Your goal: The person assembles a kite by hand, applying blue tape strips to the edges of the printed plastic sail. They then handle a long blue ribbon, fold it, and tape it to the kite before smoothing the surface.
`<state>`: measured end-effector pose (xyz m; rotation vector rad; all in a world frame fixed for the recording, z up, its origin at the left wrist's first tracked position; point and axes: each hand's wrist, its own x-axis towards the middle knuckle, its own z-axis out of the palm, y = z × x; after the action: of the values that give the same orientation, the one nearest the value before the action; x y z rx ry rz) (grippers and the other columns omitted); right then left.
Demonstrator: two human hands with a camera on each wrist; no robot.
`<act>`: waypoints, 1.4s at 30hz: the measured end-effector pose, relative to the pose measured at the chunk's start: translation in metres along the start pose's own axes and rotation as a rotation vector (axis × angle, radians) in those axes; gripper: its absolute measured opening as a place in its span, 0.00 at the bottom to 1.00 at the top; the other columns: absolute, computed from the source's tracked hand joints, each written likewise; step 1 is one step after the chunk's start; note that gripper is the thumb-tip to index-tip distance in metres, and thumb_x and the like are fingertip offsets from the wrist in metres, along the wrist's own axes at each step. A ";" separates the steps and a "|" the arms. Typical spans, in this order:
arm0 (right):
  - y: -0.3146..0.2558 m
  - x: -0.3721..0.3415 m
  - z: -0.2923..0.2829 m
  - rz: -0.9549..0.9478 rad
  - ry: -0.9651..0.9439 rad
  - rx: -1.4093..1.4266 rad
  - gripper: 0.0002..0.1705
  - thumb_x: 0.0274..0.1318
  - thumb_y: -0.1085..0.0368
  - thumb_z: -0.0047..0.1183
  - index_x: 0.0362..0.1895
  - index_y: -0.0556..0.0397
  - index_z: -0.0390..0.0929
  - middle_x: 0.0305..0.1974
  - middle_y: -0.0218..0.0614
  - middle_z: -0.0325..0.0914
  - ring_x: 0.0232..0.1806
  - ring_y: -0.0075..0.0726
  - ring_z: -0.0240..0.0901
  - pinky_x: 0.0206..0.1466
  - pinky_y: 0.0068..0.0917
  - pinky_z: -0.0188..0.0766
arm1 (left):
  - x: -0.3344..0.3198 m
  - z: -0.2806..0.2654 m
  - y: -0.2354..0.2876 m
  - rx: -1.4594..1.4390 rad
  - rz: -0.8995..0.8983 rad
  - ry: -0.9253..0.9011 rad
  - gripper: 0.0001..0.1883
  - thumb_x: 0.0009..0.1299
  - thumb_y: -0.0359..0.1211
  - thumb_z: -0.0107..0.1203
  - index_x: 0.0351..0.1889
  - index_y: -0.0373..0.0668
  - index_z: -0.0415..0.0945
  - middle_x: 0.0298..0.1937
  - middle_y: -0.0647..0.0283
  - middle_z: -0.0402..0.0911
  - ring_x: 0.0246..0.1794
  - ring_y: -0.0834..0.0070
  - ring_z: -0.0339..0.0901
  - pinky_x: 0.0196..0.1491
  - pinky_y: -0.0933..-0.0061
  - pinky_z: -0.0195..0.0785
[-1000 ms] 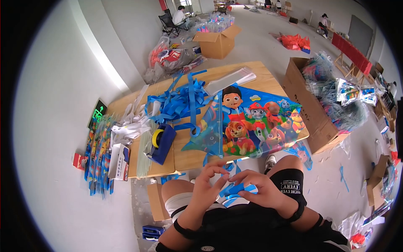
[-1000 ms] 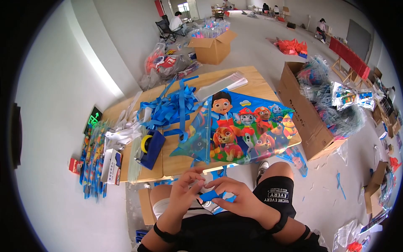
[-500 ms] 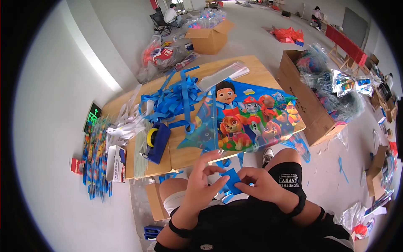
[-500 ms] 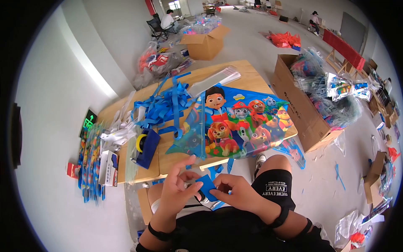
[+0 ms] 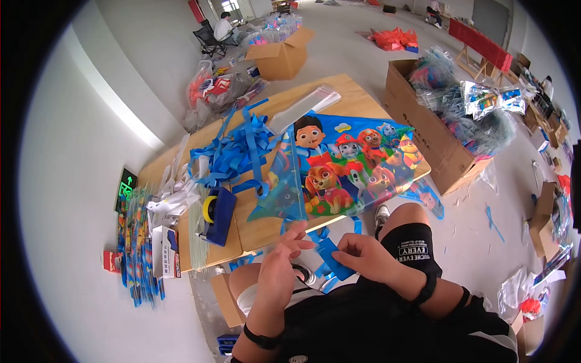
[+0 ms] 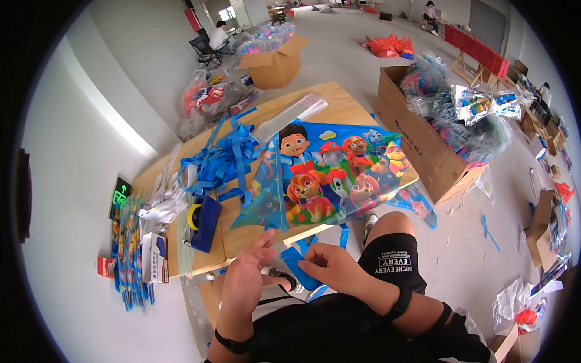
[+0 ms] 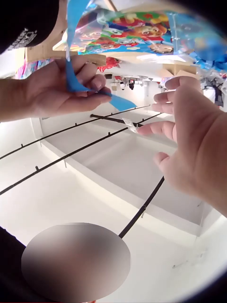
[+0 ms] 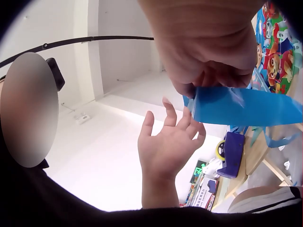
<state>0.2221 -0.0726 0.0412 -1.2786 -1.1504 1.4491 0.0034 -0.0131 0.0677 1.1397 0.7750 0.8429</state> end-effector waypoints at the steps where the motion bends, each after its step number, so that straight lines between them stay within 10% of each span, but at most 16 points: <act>1: 0.000 0.000 0.001 0.007 -0.003 -0.022 0.08 0.68 0.65 0.59 0.37 0.55 0.75 0.29 0.19 0.72 0.30 0.09 0.66 0.32 0.15 0.62 | -0.001 0.002 0.002 0.021 -0.028 0.007 0.27 0.80 0.46 0.30 0.48 0.39 0.81 0.75 0.59 0.67 0.71 0.62 0.65 0.57 0.67 0.67; 4: 0.000 0.001 0.003 0.005 -0.014 0.018 0.08 0.68 0.65 0.59 0.36 0.55 0.75 0.29 0.19 0.73 0.30 0.09 0.66 0.32 0.15 0.63 | 0.005 -0.007 -0.015 0.049 0.040 -0.025 0.30 0.81 0.51 0.35 0.49 0.33 0.78 0.77 0.49 0.59 0.74 0.51 0.59 0.40 0.48 0.86; 29: -0.001 0.003 0.003 0.085 -0.019 0.073 0.10 0.68 0.63 0.60 0.36 0.56 0.77 0.28 0.21 0.74 0.29 0.10 0.66 0.31 0.15 0.63 | 0.008 -0.009 -0.034 -0.146 -0.013 -0.043 0.33 0.81 0.51 0.31 0.51 0.32 0.80 0.77 0.54 0.60 0.68 0.58 0.61 0.39 0.60 0.86; 32: -0.002 0.002 0.004 0.085 -0.025 0.097 0.10 0.68 0.63 0.60 0.36 0.56 0.77 0.28 0.21 0.75 0.29 0.10 0.66 0.32 0.15 0.63 | 0.009 -0.009 -0.034 -0.136 -0.017 -0.027 0.32 0.81 0.51 0.32 0.50 0.34 0.81 0.77 0.54 0.60 0.69 0.58 0.61 0.48 0.57 0.83; 37: 0.001 0.002 0.004 0.060 -0.045 0.054 0.09 0.70 0.63 0.58 0.37 0.54 0.76 0.28 0.19 0.74 0.28 0.09 0.65 0.29 0.14 0.60 | 0.008 -0.003 -0.028 -0.090 -0.018 0.014 0.31 0.81 0.51 0.31 0.50 0.39 0.83 0.77 0.54 0.63 0.76 0.61 0.56 0.72 0.54 0.46; 42: 0.002 0.002 0.002 0.058 -0.053 0.045 0.09 0.70 0.63 0.58 0.37 0.54 0.76 0.28 0.19 0.73 0.28 0.09 0.65 0.29 0.14 0.60 | 0.009 -0.005 -0.033 -0.083 -0.022 0.022 0.30 0.82 0.50 0.30 0.49 0.42 0.83 0.77 0.55 0.64 0.77 0.62 0.55 0.73 0.54 0.41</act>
<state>0.2195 -0.0708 0.0391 -1.2582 -1.1170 1.5511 0.0085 -0.0096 0.0333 1.0483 0.7623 0.8624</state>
